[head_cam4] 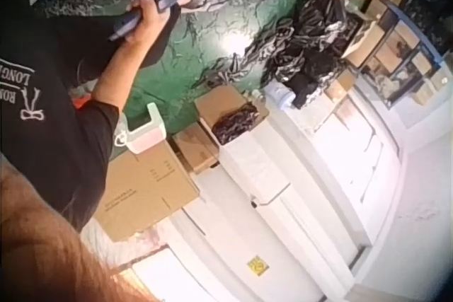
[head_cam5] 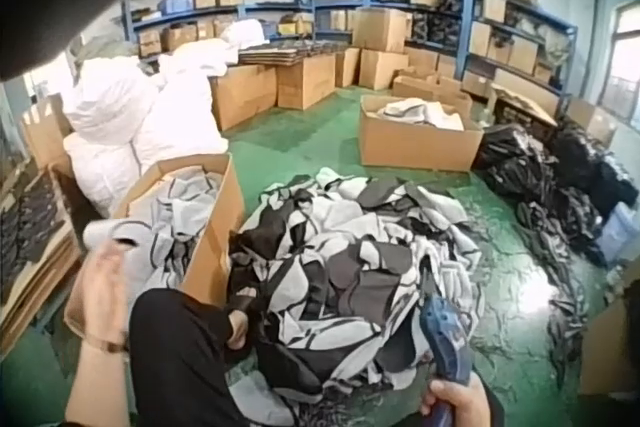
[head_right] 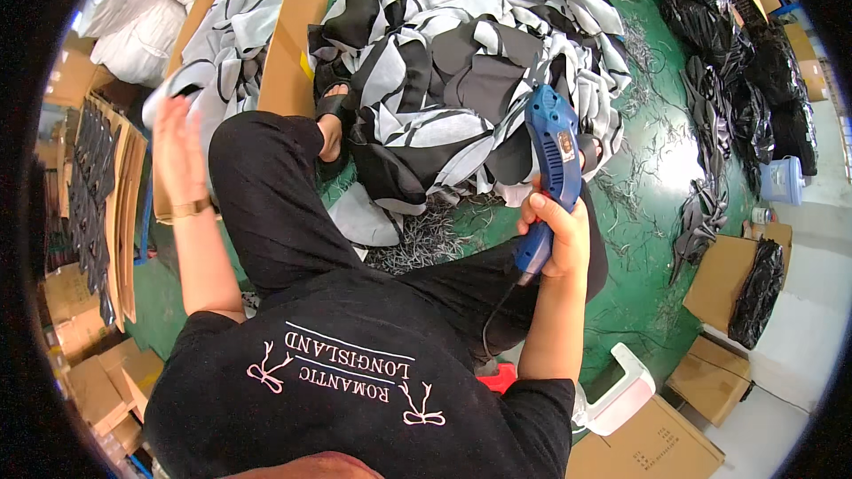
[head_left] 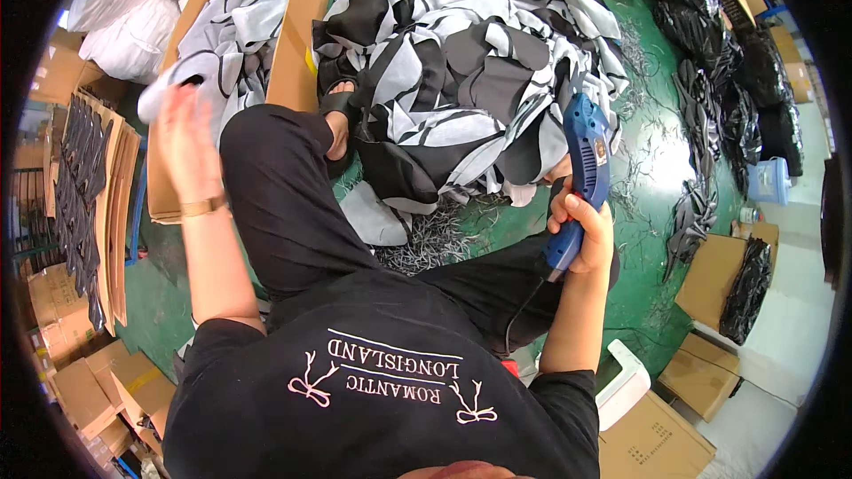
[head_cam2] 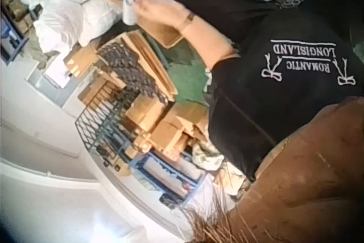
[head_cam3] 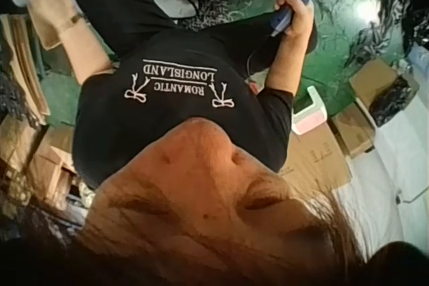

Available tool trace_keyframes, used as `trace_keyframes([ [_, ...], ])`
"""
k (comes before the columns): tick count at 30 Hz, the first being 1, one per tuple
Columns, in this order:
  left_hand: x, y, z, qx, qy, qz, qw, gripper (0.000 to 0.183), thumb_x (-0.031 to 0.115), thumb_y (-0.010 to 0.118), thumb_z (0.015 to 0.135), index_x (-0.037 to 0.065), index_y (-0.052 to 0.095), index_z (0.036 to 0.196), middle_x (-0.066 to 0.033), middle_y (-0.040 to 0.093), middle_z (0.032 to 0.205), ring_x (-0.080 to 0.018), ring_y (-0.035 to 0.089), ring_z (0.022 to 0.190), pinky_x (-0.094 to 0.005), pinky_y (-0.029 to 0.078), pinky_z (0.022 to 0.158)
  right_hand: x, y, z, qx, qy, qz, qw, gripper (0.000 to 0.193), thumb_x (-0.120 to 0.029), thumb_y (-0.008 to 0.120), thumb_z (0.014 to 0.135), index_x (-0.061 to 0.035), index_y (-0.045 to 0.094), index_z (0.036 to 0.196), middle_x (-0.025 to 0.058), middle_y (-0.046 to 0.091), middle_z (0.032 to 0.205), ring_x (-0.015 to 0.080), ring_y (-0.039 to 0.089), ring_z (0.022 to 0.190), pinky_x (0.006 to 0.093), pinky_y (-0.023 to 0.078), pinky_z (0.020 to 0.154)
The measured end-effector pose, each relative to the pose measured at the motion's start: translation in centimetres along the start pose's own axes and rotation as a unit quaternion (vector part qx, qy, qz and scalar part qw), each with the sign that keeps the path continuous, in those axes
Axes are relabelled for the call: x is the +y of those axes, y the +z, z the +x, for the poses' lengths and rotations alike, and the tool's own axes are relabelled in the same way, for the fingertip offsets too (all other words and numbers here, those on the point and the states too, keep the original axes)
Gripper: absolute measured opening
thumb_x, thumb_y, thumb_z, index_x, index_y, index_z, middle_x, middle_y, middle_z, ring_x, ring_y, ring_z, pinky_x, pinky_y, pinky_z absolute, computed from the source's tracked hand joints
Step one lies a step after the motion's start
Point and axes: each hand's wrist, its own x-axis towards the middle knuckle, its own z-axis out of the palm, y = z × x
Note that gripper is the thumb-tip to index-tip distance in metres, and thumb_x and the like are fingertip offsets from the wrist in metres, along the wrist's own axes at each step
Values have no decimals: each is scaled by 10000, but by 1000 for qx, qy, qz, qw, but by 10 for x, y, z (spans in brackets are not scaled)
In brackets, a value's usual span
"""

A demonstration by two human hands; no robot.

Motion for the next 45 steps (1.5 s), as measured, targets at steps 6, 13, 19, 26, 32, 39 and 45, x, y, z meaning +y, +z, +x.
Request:
trace_keyframes([
  [6, -82, 153, -115, -437, -219, 216, 845, 152, 125, 586, 901, 37, 649, 1008, -31, 655, 960, -107, 599, 884, -250, 466, 819, 8, -25, 24, 5, 23, 106, 994, 392, -117, 687, 740, 37, 504, 1049, 52, 497, 720, 138, 491, 630, 278, 445, 528],
  [13, -271, 149, -214, -537, -79, 566, 620, 217, 216, 622, 820, 48, 646, 955, -141, 664, 924, -302, 632, 894, -391, 494, 767, 3, -32, 25, 25, 27, 162, 986, 374, -101, 706, 721, 35, 526, 1020, 62, 515, 729, 143, 505, 619, 282, 455, 517],
  [19, -279, 170, -220, -517, -150, 609, 582, 130, 210, 623, 788, 113, 617, 873, -126, 630, 957, -307, 606, 939, -415, 493, 788, 1, -34, 28, 31, 47, 151, 987, 370, -111, 716, 713, 39, 534, 998, 68, 524, 699, 149, 517, 593, 283, 460, 513],
  [26, -288, 152, -228, -449, -98, 477, 749, 248, 148, 639, 765, 85, 547, 986, -146, 612, 913, -321, 601, 917, -410, 486, 786, 6, -29, 30, 15, 53, 162, 985, 358, -106, 711, 729, 32, 537, 1010, 65, 529, 703, 144, 519, 595, 283, 463, 524],
  [32, -286, 156, -232, -517, -154, 559, 629, 212, 230, 705, 751, 58, 645, 858, -177, 649, 929, -352, 616, 884, -427, 487, 786, 15, -20, 29, -9, 49, 158, 986, 356, -105, 713, 739, 29, 538, 1019, 60, 538, 702, 146, 532, 594, 286, 470, 524],
  [39, -234, 190, -160, -373, -374, 201, 825, 166, 207, 597, 878, 76, 540, 792, -17, 535, 725, -91, 513, 636, -254, 454, 510, 11, -28, 28, 7, 30, 136, 990, 333, -112, 699, 748, 15, 546, 1015, 68, 545, 675, 151, 532, 566, 271, 458, 518],
  [45, -164, 229, -97, -410, -232, 184, 863, 177, 210, 607, 867, 78, 526, 782, 8, 504, 656, -94, 481, 498, -252, 424, 451, 21, -24, 30, 17, 29, 101, 994, 325, -112, 691, 759, 14, 543, 1020, 58, 534, 678, 137, 533, 585, 269, 467, 525],
])
